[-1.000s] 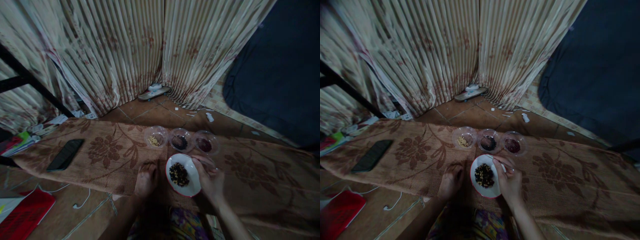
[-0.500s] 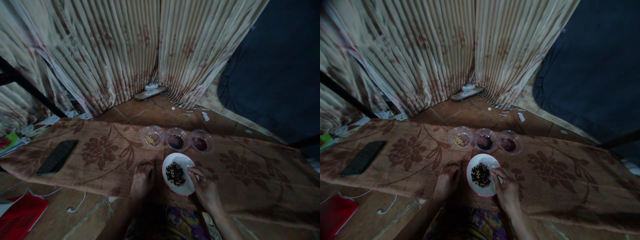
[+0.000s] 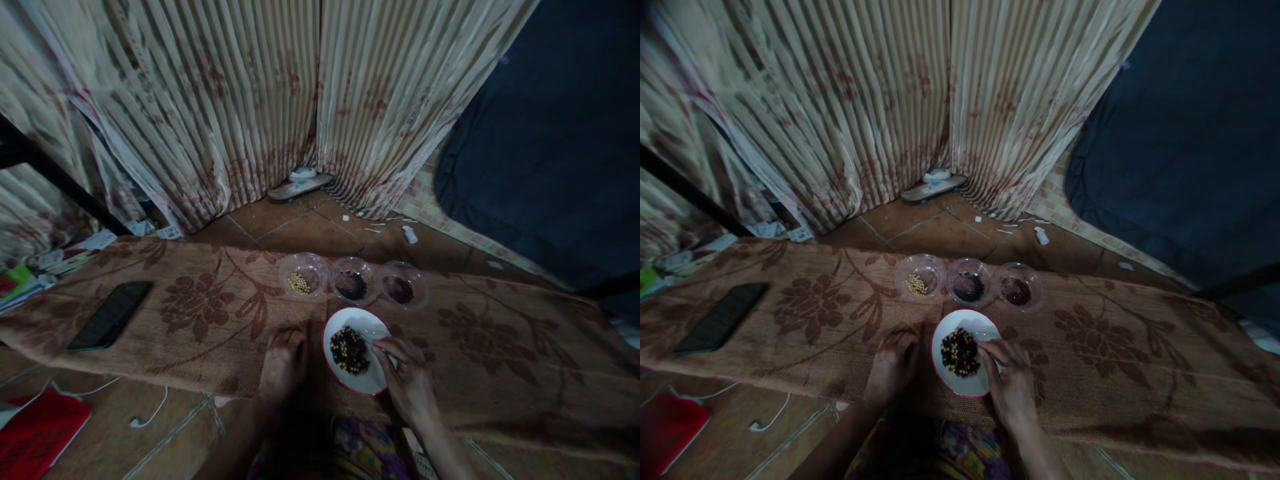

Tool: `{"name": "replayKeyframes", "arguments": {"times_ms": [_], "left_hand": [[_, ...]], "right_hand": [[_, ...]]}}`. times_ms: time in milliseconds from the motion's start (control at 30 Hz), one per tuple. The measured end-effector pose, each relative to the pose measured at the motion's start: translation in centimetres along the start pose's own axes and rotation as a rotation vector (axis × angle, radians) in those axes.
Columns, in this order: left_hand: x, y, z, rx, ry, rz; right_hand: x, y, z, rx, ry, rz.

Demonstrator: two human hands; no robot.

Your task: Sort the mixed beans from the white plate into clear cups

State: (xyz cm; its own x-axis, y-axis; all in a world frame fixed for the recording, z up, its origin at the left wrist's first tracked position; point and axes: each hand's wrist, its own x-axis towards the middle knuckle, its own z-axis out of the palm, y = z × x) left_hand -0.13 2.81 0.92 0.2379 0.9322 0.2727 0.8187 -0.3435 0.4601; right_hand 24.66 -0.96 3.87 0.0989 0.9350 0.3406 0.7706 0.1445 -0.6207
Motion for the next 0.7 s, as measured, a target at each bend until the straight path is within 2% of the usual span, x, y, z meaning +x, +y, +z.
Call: {"name": "replayKeyframes", "arguments": {"times_ms": [533,700], "left_hand": [[0.03,0.14,-0.21,-0.02,-0.019,0.0],[-0.01,0.03,0.01,-0.018,0.006,0.002]], "right_hand": [[-0.11,0.18,0.01,0.04,0.024,0.002],[0.58,-0.05,-0.21,0.002,0.048,-0.063]]}}
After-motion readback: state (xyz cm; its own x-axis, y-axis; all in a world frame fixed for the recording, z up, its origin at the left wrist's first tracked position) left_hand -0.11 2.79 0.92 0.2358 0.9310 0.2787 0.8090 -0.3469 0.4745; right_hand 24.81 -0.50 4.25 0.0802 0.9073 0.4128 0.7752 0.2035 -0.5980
